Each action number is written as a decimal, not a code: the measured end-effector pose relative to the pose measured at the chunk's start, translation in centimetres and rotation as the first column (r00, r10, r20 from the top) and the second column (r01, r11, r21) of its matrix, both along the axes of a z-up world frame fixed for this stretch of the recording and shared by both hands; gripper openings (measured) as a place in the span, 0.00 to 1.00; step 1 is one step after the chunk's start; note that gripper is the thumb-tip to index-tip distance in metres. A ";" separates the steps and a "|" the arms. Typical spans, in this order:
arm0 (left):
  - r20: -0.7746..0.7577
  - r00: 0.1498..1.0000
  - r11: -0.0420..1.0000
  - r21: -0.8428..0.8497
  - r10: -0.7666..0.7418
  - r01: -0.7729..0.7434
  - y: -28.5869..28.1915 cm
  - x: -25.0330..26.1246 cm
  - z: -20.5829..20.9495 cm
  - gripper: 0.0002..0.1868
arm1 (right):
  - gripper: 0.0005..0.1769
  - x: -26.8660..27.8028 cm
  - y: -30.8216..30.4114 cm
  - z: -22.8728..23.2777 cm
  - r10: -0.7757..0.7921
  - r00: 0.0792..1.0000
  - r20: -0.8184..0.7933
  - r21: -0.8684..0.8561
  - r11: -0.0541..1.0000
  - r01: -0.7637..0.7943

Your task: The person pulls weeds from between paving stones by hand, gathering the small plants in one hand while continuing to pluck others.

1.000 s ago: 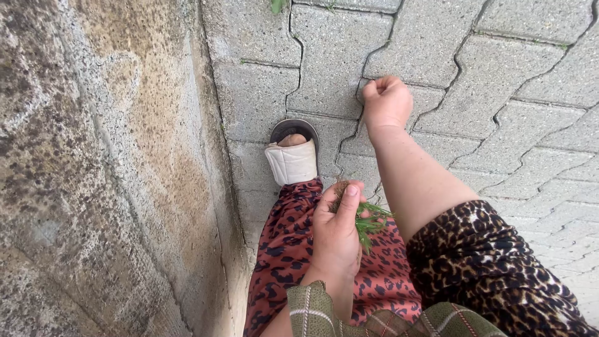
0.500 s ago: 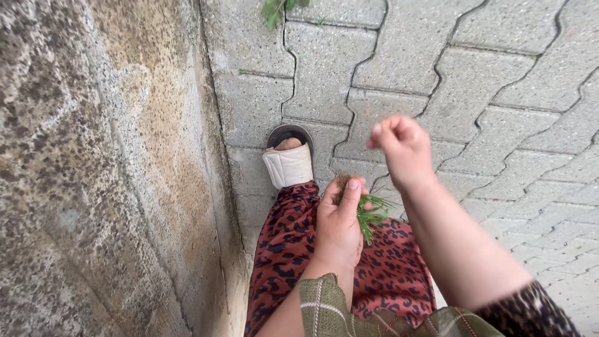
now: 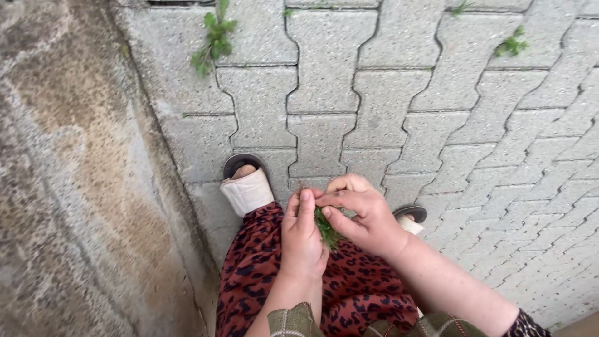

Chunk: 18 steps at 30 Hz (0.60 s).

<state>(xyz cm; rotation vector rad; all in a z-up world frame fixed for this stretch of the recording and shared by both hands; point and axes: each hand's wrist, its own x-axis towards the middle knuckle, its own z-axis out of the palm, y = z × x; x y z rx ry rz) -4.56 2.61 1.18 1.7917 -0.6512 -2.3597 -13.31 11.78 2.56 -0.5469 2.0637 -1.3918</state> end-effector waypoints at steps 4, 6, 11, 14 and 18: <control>0.053 0.992 0.993 -0.013 -0.114 0.115 0.7 0.3 0.1 0.14 | 0.02 -0.6 4.5 -4.3 -0.223 0.968 0.117 0.112 0.971 0.210; 0.059 0.988 0.989 -0.022 -0.142 0.144 0.9 0.3 0.2 0.14 | 0.02 -1.6 7.3 -7.3 -0.306 0.950 0.067 0.195 0.938 0.288; 0.080 0.981 0.984 0.036 -0.177 0.175 1.7 0.7 -0.5 0.14 | 0.10 -7.5 11.4 -11.7 -0.504 0.864 0.018 0.570 0.715 0.405; 0.085 0.969 0.973 0.015 -0.232 0.232 1.7 -0.2 0.0 0.15 | 0.03 -13.2 8.6 -9.0 -0.600 0.800 -0.004 0.706 0.565 0.427; 0.142 0.956 0.967 0.035 -0.256 0.254 1.6 -1.0 0.2 0.14 | 0.11 -19.0 10.2 -13.8 -0.664 0.732 -0.153 0.698 0.452 0.556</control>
